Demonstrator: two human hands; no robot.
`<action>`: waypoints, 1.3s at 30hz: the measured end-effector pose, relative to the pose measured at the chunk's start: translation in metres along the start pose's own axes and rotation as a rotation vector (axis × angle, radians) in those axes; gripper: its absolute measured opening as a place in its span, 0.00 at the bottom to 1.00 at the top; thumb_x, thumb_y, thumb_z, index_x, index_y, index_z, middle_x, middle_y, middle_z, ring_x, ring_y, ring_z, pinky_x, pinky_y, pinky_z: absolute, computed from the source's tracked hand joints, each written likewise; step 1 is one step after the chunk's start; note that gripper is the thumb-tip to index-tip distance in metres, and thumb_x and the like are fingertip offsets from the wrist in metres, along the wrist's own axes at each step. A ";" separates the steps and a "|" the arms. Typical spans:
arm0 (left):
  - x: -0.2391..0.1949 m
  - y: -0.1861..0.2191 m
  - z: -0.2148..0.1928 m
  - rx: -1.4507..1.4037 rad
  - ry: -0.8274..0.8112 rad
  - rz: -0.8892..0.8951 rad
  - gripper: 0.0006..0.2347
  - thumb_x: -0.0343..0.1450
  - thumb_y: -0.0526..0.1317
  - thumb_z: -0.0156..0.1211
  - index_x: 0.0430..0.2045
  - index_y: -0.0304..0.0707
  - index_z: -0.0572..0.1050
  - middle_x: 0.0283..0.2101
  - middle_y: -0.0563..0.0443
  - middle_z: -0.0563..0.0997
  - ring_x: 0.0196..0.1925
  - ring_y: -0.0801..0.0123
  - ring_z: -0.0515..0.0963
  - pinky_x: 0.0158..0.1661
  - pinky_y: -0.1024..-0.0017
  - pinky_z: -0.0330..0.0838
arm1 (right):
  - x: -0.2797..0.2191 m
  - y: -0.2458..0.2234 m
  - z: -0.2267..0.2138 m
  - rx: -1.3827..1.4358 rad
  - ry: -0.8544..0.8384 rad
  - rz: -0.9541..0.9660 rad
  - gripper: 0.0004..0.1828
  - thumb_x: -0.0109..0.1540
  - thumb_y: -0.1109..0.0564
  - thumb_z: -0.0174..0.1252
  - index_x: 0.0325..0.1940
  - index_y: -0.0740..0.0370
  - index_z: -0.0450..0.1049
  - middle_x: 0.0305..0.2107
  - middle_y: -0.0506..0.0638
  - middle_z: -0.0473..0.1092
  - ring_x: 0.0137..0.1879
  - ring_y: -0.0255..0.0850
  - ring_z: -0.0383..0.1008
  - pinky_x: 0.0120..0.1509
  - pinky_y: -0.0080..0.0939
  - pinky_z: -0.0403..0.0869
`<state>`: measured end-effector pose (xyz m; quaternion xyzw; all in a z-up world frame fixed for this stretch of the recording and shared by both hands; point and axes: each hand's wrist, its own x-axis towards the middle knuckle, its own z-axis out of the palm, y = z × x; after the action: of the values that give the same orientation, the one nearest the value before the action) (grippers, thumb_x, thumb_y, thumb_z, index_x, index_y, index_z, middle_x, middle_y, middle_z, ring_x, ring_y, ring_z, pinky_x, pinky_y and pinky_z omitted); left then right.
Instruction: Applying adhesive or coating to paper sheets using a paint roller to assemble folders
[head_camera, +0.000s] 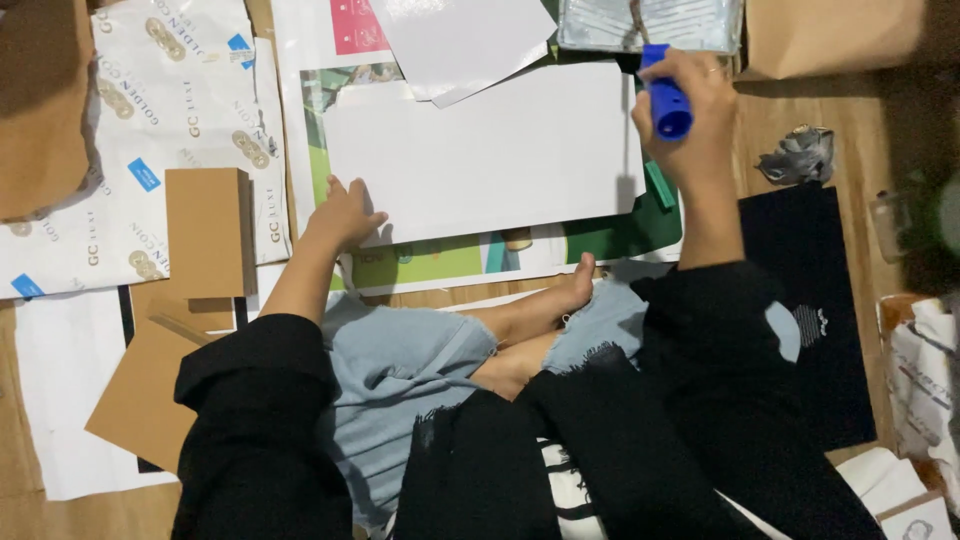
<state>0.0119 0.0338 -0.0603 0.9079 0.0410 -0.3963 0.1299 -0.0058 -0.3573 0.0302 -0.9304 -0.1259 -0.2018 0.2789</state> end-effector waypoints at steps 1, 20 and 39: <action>-0.001 0.001 0.000 0.006 0.002 0.004 0.22 0.71 0.49 0.46 0.53 0.35 0.54 0.68 0.32 0.34 0.48 0.38 0.71 0.37 0.54 0.70 | -0.007 0.016 0.016 0.043 -0.035 0.077 0.10 0.61 0.61 0.55 0.46 0.59 0.68 0.46 0.63 0.62 0.51 0.57 0.65 0.49 0.51 0.67; -0.004 0.000 -0.005 0.105 -0.053 0.017 0.21 0.72 0.48 0.42 0.54 0.34 0.57 0.68 0.31 0.39 0.39 0.36 0.75 0.33 0.52 0.69 | -0.086 -0.069 -0.137 0.139 -0.065 0.040 0.14 0.64 0.66 0.49 0.49 0.84 0.63 0.49 0.78 0.69 0.57 0.67 0.72 0.67 0.53 0.68; 0.001 0.001 0.003 0.143 -0.027 0.019 0.23 0.72 0.50 0.44 0.54 0.29 0.55 0.67 0.30 0.39 0.54 0.32 0.65 0.37 0.44 0.69 | -0.078 -0.012 -0.038 0.882 0.288 -0.287 0.05 0.61 0.56 0.46 0.35 0.51 0.56 0.17 0.44 0.56 0.22 0.36 0.60 0.34 0.37 0.64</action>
<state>0.0107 0.0321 -0.0621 0.9098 0.0025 -0.4092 0.0691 -0.0905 -0.3785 0.0299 -0.6593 -0.2867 -0.2925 0.6305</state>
